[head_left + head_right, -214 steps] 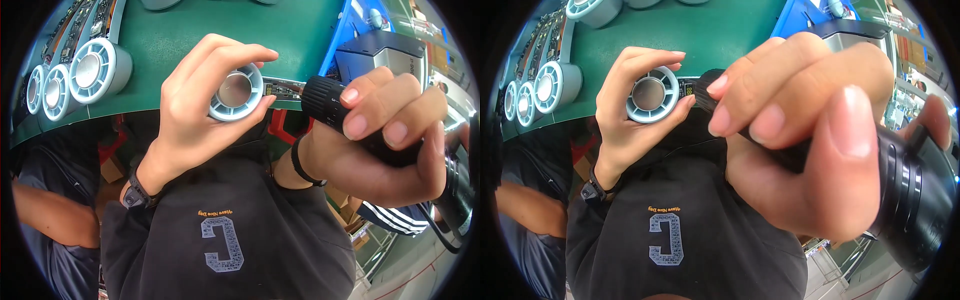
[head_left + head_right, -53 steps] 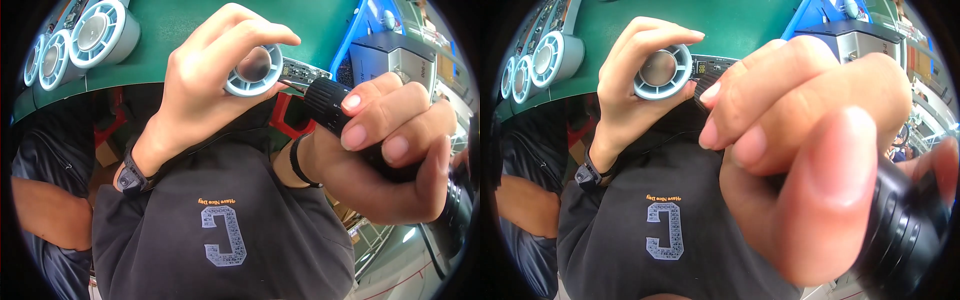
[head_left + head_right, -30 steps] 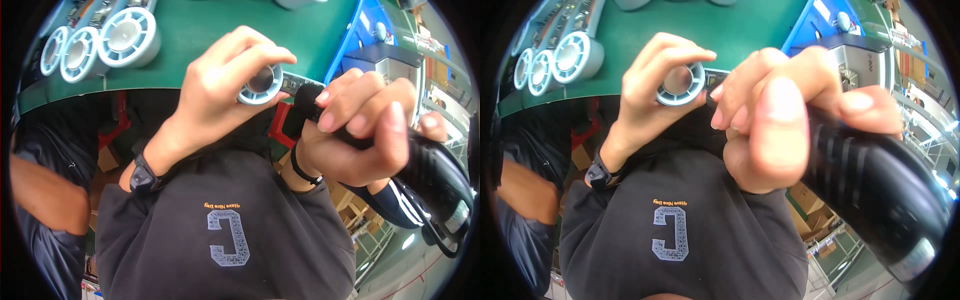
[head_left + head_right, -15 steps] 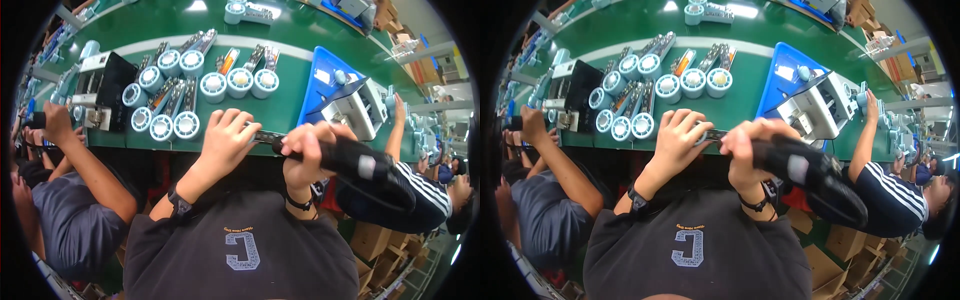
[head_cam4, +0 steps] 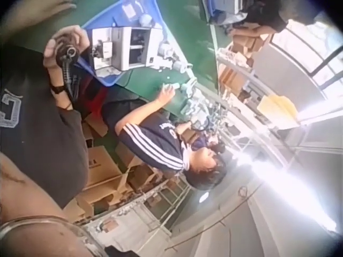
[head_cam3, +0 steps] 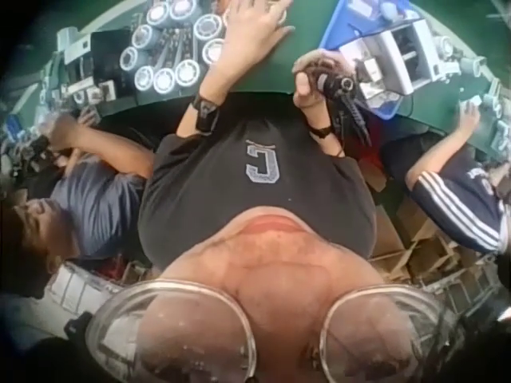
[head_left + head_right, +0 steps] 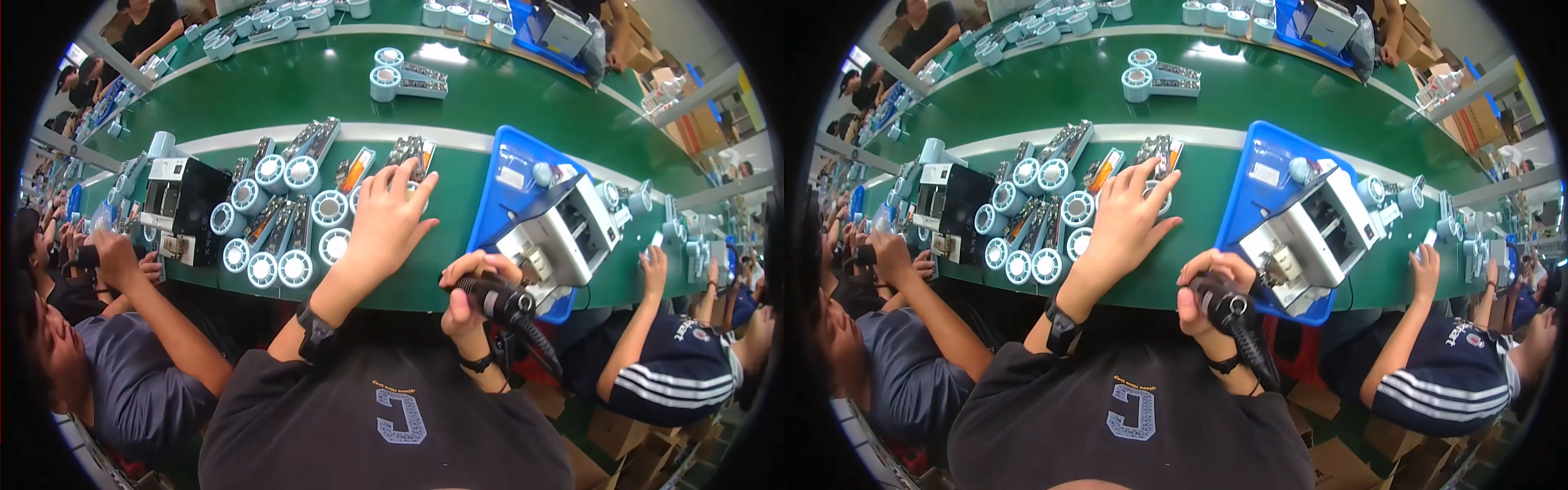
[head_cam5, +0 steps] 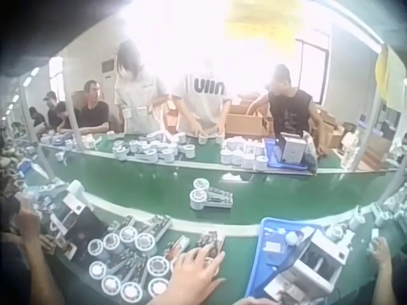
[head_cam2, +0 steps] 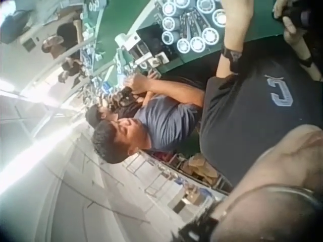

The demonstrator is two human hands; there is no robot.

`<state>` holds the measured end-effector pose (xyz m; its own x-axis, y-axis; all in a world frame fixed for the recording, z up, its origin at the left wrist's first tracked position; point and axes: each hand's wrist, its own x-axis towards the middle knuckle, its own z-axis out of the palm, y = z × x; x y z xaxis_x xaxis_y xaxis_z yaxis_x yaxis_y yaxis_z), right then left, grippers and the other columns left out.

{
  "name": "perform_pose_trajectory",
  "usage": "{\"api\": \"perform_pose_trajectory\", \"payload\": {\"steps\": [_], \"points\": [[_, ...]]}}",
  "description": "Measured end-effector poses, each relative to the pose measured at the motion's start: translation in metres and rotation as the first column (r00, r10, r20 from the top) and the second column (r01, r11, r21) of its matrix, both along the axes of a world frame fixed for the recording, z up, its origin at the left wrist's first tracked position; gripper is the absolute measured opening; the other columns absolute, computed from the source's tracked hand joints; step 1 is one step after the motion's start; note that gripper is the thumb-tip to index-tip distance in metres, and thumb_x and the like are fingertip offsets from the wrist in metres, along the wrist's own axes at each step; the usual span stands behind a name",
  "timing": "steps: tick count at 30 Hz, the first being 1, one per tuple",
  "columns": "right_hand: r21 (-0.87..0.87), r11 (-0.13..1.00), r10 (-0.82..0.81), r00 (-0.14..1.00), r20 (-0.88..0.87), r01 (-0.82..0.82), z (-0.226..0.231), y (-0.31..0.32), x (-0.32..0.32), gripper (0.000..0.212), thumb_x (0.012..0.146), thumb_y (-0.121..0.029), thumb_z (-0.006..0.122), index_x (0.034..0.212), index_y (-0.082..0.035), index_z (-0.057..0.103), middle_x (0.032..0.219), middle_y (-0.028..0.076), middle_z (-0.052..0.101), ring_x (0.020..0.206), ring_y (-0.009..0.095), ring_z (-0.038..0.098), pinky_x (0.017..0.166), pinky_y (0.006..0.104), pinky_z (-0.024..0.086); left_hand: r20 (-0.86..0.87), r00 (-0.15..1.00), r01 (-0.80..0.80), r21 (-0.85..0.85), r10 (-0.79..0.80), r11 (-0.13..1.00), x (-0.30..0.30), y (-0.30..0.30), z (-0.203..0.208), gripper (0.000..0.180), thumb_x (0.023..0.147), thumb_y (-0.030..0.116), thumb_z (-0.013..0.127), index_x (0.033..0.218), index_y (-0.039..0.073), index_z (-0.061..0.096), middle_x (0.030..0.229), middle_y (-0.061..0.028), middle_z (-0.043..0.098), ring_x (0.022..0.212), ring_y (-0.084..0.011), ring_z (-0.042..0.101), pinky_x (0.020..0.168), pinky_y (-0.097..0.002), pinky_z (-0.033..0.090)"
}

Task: Fasten screws onto circuit boards using an electric screwdriver.

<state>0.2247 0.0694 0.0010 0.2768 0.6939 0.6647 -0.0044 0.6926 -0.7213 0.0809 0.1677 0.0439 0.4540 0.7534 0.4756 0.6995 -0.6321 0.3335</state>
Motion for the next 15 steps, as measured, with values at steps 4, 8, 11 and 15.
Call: {"api": "perform_pose_trajectory", "payload": {"steps": [4, 8, 11, 15], "points": [[-0.093, 0.995, 0.034, 0.998, 0.057, -0.028, 0.001, 0.003, 0.023, 0.057, 0.099, -0.019, 0.069, 0.143, -0.005, 0.035, 0.082, 0.013, 0.061, 0.069, 0.021, 0.061, 0.065, 0.0346, 0.055, -0.134, 0.99, -0.03, 0.047, 0.037, 0.998, 0.032, 0.025, -0.012, 0.056, 0.081, 0.02, 0.085, 0.134, 0.01, 0.07, 0.142, -0.0135, 0.059, 0.126, -0.0353, 0.057, 0.106, -0.0501, 0.044], [-0.124, 0.992, 0.019, 1.0, -0.011, -0.021, 0.001, 0.008, 0.032, 0.057, 0.099, -0.023, 0.069, 0.142, -0.006, 0.036, 0.082, 0.013, 0.061, 0.068, 0.021, 0.061, 0.065, 0.0346, 0.055, -0.235, 0.97, -0.037, 0.087, 0.056, 0.996, 0.041, 0.025, -0.017, 0.051, 0.083, 0.014, 0.08, 0.133, 0.01, 0.07, 0.143, -0.0136, 0.059, 0.121, -0.0355, 0.06, 0.103, -0.0492, 0.046], [-0.086, 0.996, 0.003, 1.0, -0.025, -0.005, 0.002, 0.012, 0.037, 0.059, 0.099, -0.024, 0.07, 0.143, -0.006, 0.035, 0.082, 0.014, 0.061, 0.068, 0.021, 0.061, 0.065, 0.0345, 0.055, -0.197, 0.98, -0.034, 0.003, 0.034, 0.999, 0.047, 0.035, -0.017, 0.049, 0.084, 0.008, 0.076, 0.133, 0.011, 0.069, 0.146, -0.0118, 0.06, 0.119, -0.0335, 0.063, 0.1, -0.0476, 0.048], [-0.122, 0.993, -0.001, 1.0, 0.008, 0.001, 0.003, 0.013, 0.044, 0.062, 0.098, -0.024, 0.071, 0.145, -0.007, 0.034, 0.085, 0.014, 0.063, 0.07, 0.021, 0.063, 0.067, 0.0347, 0.056, -0.053, 0.998, 0.014, -0.117, -0.02, 0.993, 0.051, 0.036, -0.013, 0.047, 0.083, 0.001, 0.07, 0.129, 0.01, 0.07, 0.141, -0.0109, 0.064, 0.11, -0.03, 0.066, 0.095, -0.0435, 0.049]]}}
